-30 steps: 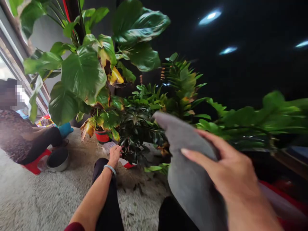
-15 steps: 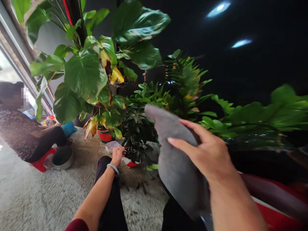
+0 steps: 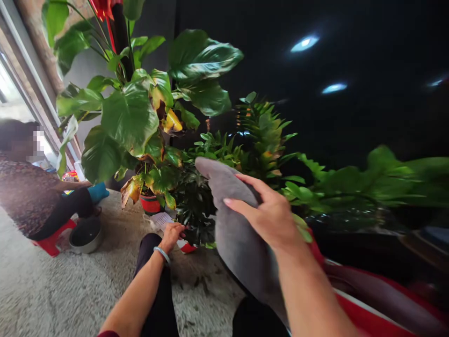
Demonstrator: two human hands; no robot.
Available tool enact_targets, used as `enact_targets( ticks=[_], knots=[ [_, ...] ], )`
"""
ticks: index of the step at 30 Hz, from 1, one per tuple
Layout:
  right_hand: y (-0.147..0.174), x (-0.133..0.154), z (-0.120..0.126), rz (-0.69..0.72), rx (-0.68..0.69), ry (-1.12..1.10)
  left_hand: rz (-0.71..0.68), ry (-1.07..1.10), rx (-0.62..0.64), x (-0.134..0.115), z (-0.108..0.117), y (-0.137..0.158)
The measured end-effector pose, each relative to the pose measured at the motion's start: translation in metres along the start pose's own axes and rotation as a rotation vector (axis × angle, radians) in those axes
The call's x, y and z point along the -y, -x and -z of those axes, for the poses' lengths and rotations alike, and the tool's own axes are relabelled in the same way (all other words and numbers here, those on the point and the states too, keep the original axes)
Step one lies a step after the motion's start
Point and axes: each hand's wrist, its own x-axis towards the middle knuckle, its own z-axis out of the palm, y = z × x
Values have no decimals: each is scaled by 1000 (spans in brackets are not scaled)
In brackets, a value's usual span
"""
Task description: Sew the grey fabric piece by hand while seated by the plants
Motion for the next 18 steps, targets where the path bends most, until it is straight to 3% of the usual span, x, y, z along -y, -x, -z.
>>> enact_targets(
  ticks=[2,5,8,10,13,16,18],
  knots=[
    [-3,-5,-27,19,35,-11,-9,-28,16,-1,-5,3],
    [25,-30,-56,-64,318,79,-28,-61,16,-2,-8,8],
    [56,-41,-36,-123,479,82,-7,-93,15,-2,-6,11],
    [57,-29,-4,-101,416,23,-1,-117,27,-3,-4,12],
    [28,-1,29,-61,99,36,4,-139,36,-5,-5,12],
    [2,-1,15,-26,-81,48,5,-126,10,-7,-11,12],
    [7,-24,-11,-77,-9,83,2,-108,-15,-7,-15,13]
  ],
)
